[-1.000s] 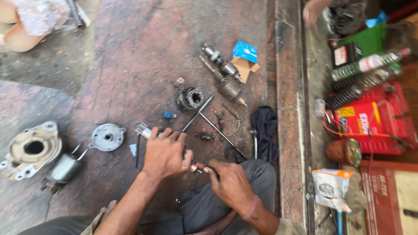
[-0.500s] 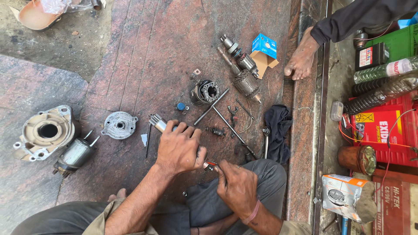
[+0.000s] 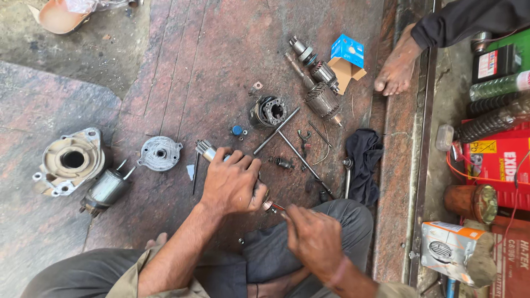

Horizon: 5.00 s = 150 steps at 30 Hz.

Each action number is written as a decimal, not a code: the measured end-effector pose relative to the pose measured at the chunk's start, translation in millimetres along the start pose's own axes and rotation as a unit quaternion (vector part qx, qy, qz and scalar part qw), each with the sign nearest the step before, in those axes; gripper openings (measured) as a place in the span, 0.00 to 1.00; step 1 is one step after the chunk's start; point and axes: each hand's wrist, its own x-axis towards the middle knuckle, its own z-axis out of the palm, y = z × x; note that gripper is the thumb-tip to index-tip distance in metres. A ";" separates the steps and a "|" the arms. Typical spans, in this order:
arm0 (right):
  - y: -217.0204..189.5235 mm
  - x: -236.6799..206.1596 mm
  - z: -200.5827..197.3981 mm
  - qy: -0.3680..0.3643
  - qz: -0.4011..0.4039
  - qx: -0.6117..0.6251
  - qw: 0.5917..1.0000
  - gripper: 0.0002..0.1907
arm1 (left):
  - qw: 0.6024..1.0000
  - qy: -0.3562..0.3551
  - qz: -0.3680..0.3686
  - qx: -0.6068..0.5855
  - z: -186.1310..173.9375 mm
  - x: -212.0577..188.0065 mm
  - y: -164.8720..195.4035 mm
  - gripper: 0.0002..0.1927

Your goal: The person sits on the workshop floor repairing a starter motor. They hold the starter body and use a screwdriver to work on the solenoid and brush assembly, then fit the armature into the housing and use a wrench on the reassembled unit.

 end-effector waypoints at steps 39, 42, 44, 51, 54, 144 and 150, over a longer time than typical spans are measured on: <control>-13.7 19.5 -10.6 0.025 0.053 0.050 0.997 0.06 | 0.996 -0.025 -0.083 -0.011 -2.8 6.8 9.7 0.17; -17.4 20.2 -12.7 -0.031 0.038 -0.023 0.999 0.05 | 0.997 -0.010 -0.077 -0.008 -1.9 6.4 8.8 0.17; -19.1 20.0 -12.7 -0.027 0.007 -0.043 0.999 0.06 | 0.997 -0.007 -0.077 -0.013 -1.3 6.3 8.4 0.17; -18.2 13.2 -0.3 0.007 -0.006 -0.033 0.999 0.05 | 0.996 0.018 -0.086 -0.028 0.8 5.4 11.7 0.17; -16.7 8.8 8.5 0.032 0.009 -0.024 0.999 0.04 | 0.996 0.025 -0.084 -0.031 0.8 5.0 12.2 0.16; -8.9 8.5 9.1 0.015 -0.022 0.004 1.000 0.07 | 0.999 0.007 -0.053 -0.002 -2.9 4.5 4.4 0.16; -5.8 4.4 2.2 -0.008 -0.011 -0.006 1.000 0.07 | 0.999 0.024 -0.046 0.003 -2.5 6.6 4.5 0.17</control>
